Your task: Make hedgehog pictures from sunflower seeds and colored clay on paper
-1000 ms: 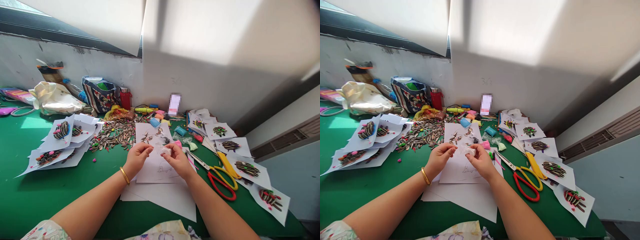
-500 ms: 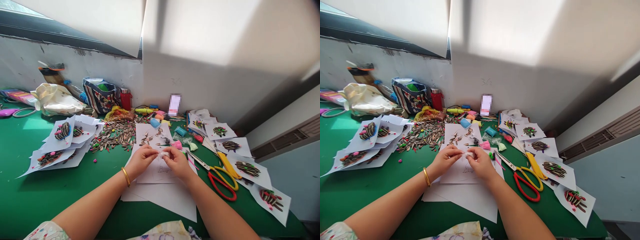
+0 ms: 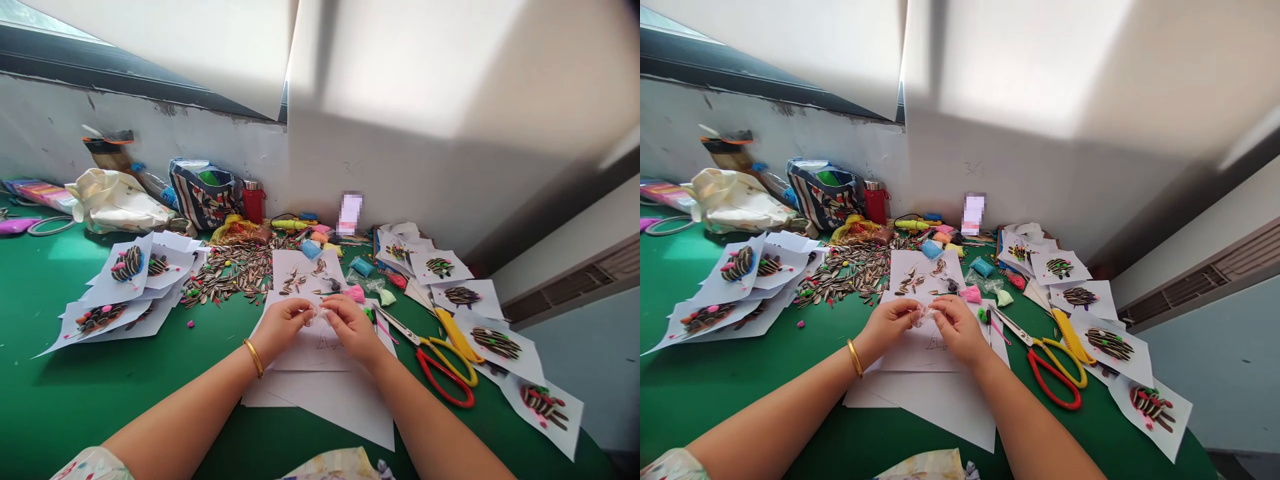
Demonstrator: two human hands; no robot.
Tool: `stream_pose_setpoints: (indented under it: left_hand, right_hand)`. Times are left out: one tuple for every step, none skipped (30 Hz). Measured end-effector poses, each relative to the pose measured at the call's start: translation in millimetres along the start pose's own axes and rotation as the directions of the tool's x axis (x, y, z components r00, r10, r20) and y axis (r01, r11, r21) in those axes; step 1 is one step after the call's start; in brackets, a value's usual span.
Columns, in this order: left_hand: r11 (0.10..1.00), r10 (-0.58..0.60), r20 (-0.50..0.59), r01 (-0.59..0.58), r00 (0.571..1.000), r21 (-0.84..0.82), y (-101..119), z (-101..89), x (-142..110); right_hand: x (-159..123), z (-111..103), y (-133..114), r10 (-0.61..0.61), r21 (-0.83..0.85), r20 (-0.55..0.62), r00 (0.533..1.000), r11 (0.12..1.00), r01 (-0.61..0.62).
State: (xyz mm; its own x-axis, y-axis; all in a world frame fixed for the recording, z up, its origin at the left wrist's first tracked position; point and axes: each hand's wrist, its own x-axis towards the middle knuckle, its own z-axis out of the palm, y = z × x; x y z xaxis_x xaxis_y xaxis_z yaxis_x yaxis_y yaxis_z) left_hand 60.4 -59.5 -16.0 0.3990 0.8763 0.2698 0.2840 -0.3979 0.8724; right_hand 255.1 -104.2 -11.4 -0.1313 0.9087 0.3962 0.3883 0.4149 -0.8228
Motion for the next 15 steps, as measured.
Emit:
stream_pose_setpoints:
  left_hand:
    - [0.999,0.001,-0.003,-0.001,1.000,-0.034,0.3,0.7,0.4]
    - [0.999,0.018,-0.008,-0.018,1.000,-0.042,0.9,1.0,0.9]
    - [0.998,0.052,-0.018,-0.052,0.999,-0.020,1.8,0.9,1.4]
    - [0.996,0.088,-0.019,-0.088,0.996,0.015,2.8,0.4,1.9]
    - [0.992,0.117,-0.014,-0.116,0.993,0.057,3.8,-0.4,2.2]
    - [0.985,0.139,-0.003,-0.138,0.990,0.104,4.6,-1.4,2.3]
    - [0.977,0.154,0.012,-0.154,0.988,0.150,5.2,-2.4,2.3]
    - [0.966,0.166,0.022,-0.167,0.986,0.195,5.5,-3.4,2.1]
    - [0.954,0.180,0.030,-0.182,0.983,0.237,5.5,-4.1,1.7]
    - [0.943,0.193,0.034,-0.195,0.981,0.269,5.2,-4.8,1.4]
    - [0.935,0.203,0.033,-0.203,0.979,0.290,4.9,-5.3,1.1]
    - [0.931,0.207,0.030,-0.207,0.978,0.301,4.7,-5.7,1.0]
    - [0.929,0.208,0.027,-0.206,0.978,0.306,4.6,-6.1,1.0]
    - [0.929,0.205,0.026,-0.203,0.978,0.308,4.7,-6.5,1.1]
    - [0.930,0.200,0.025,-0.198,0.979,0.310,5.0,-6.8,1.3]
  right_hand:
    - [0.2,0.1,1.7,0.013,0.010,-0.011,1.000,1.000,-0.012]
    - [0.4,0.4,3.4,0.032,0.025,-0.024,0.999,0.999,-0.031]
    - [0.5,1.0,5.0,0.054,0.047,-0.039,0.998,0.998,-0.053]
    - [0.6,1.7,6.5,0.076,0.074,-0.054,0.996,0.995,-0.072]
    - [0.7,2.4,7.6,0.093,0.101,-0.065,0.994,0.991,-0.087]
    - [0.8,2.9,8.4,0.107,0.125,-0.067,0.992,0.987,-0.098]
    - [0.9,3.3,9.0,0.117,0.144,-0.066,0.991,0.984,-0.107]
    - [1.0,3.4,9.3,0.125,0.153,-0.063,0.990,0.982,-0.114]
    - [1.1,3.4,9.5,0.132,0.154,-0.058,0.990,0.981,-0.121]
    - [1.1,3.2,9.5,0.137,0.149,-0.052,0.989,0.980,-0.128]
    - [1.2,3.1,9.6,0.143,0.143,-0.050,0.989,0.981,-0.134]
    - [1.1,3.2,9.6,0.146,0.137,-0.046,0.988,0.981,-0.138]
    - [1.0,3.6,9.6,0.147,0.137,-0.041,0.988,0.981,-0.140]
    - [0.8,4.3,9.5,0.145,0.144,-0.035,0.989,0.980,-0.138]
    - [0.5,5.2,9.3,0.139,0.157,-0.028,0.990,0.979,-0.133]
